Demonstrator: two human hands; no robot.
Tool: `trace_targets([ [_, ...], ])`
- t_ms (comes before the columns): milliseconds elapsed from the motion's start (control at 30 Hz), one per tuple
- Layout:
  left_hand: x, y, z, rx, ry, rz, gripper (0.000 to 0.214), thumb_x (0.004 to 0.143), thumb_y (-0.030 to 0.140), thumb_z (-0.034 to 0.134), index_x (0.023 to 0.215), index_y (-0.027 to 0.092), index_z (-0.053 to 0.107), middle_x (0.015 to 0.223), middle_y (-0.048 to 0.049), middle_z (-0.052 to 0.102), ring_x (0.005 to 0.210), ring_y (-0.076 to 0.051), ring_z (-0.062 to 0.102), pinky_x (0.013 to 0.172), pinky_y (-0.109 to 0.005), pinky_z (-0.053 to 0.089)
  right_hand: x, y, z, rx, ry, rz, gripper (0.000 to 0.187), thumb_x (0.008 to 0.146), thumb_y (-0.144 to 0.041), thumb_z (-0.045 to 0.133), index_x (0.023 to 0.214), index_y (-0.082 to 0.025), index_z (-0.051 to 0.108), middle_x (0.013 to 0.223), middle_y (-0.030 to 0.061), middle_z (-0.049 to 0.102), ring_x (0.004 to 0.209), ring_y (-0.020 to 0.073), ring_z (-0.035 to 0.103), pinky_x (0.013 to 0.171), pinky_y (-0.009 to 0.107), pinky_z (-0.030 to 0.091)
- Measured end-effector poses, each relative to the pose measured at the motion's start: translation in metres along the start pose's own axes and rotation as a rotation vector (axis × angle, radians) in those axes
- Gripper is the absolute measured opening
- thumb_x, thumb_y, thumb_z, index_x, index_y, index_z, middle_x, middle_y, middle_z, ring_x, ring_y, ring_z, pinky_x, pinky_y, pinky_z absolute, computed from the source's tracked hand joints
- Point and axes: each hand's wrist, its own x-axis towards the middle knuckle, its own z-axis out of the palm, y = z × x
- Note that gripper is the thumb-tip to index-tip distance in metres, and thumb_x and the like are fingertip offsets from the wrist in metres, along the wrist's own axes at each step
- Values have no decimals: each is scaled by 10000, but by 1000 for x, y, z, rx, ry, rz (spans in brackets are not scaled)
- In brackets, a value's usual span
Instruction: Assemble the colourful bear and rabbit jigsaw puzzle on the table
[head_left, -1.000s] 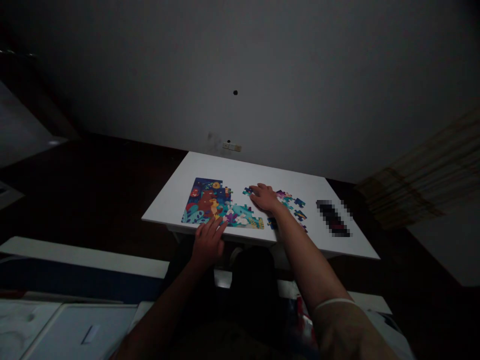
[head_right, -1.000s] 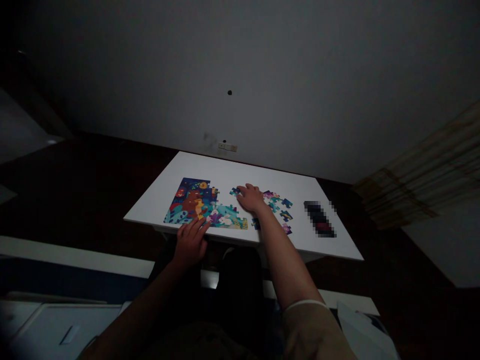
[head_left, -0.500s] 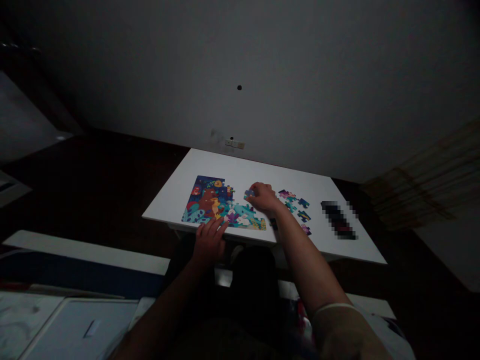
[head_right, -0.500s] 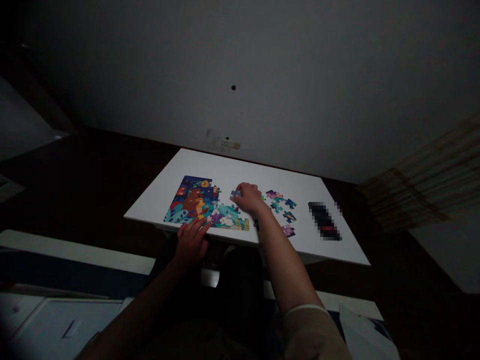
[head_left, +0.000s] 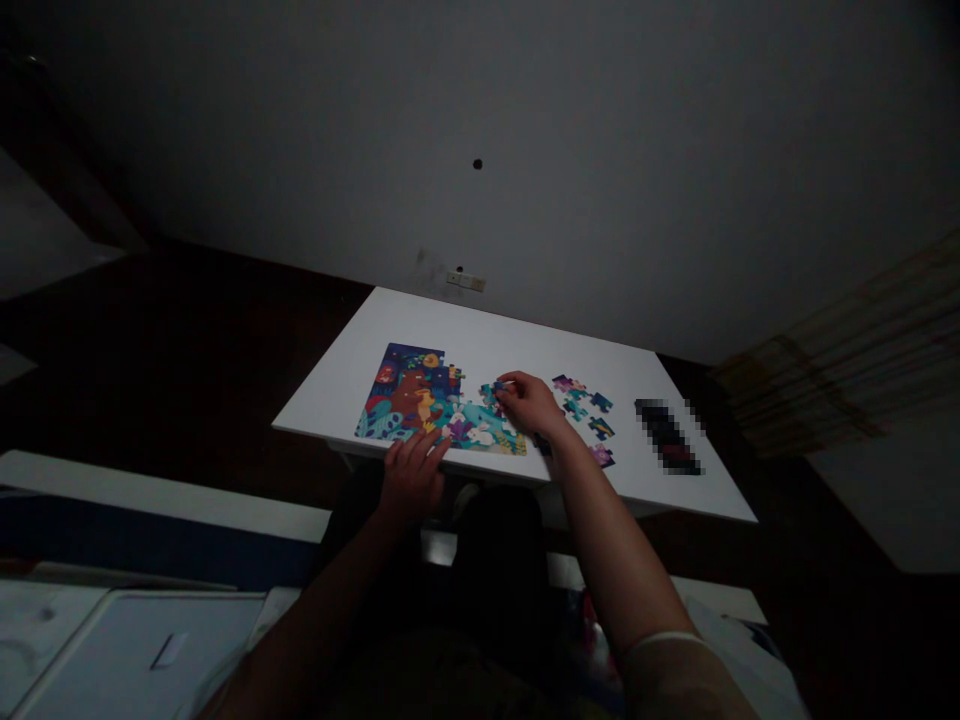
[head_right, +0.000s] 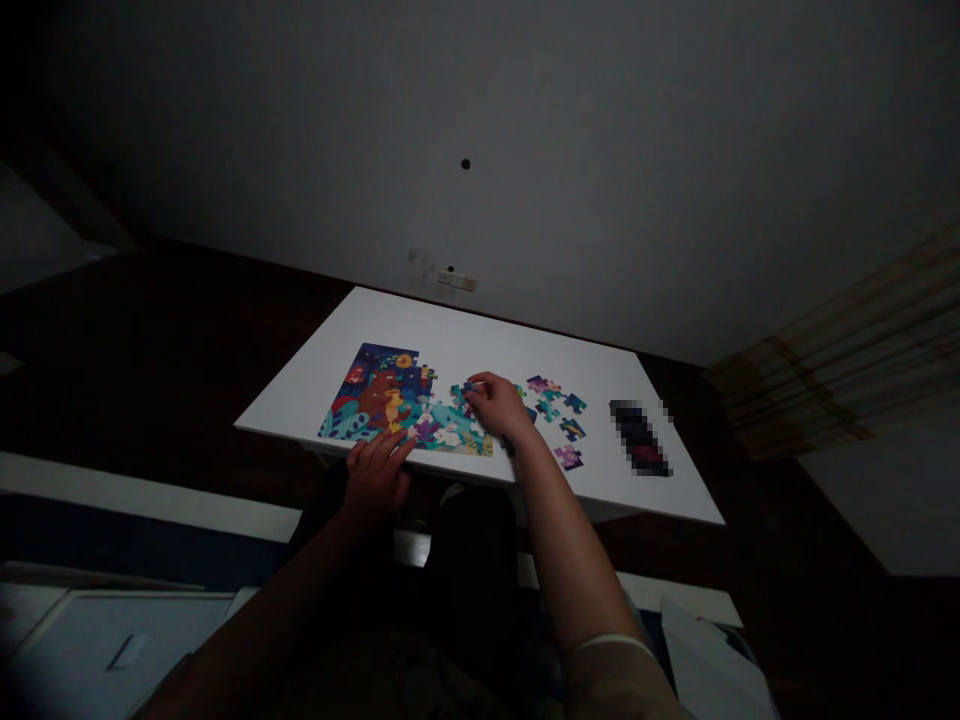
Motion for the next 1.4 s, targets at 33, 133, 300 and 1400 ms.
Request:
trace_targets([
  [33,-1,0,0,-6,-28,-11,657,991,178,725,1625,323,816,1651,-107,839,1564,-379,738,1394,-549,385,0,-1,1,-11,-1,2,240,935,-328,801,1168,-276,825,865,37,836,828,280,853,797,393,653],
  [133,-1,-1,-2,-10,-80,-31,705,969,185,741,1650,353,812,1675,-93,827,1565,-394,736,1394,-558,390,2,-4,4,-47,-3,-9,255,943,-310,771,1182,-260,844,881,54,845,823,273,836,781,382,640],
  [300,0,0,-3,-11,-82,-31,675,980,193,723,1636,323,815,1668,-102,831,1568,-377,731,1385,-539,391,4,-3,5,-150,6,-37,295,965,-326,760,1228,-247,867,947,71,863,870,266,823,812,375,631],
  [1400,2,3,-11,-9,-69,1,696,986,186,733,1668,302,800,1706,-101,808,1584,-367,734,1385,-537,448,4,-24,-31,-251,-173,-126,354,1027,-292,661,1232,-290,949,1224,86,948,1212,329,869,1092,464,675],
])
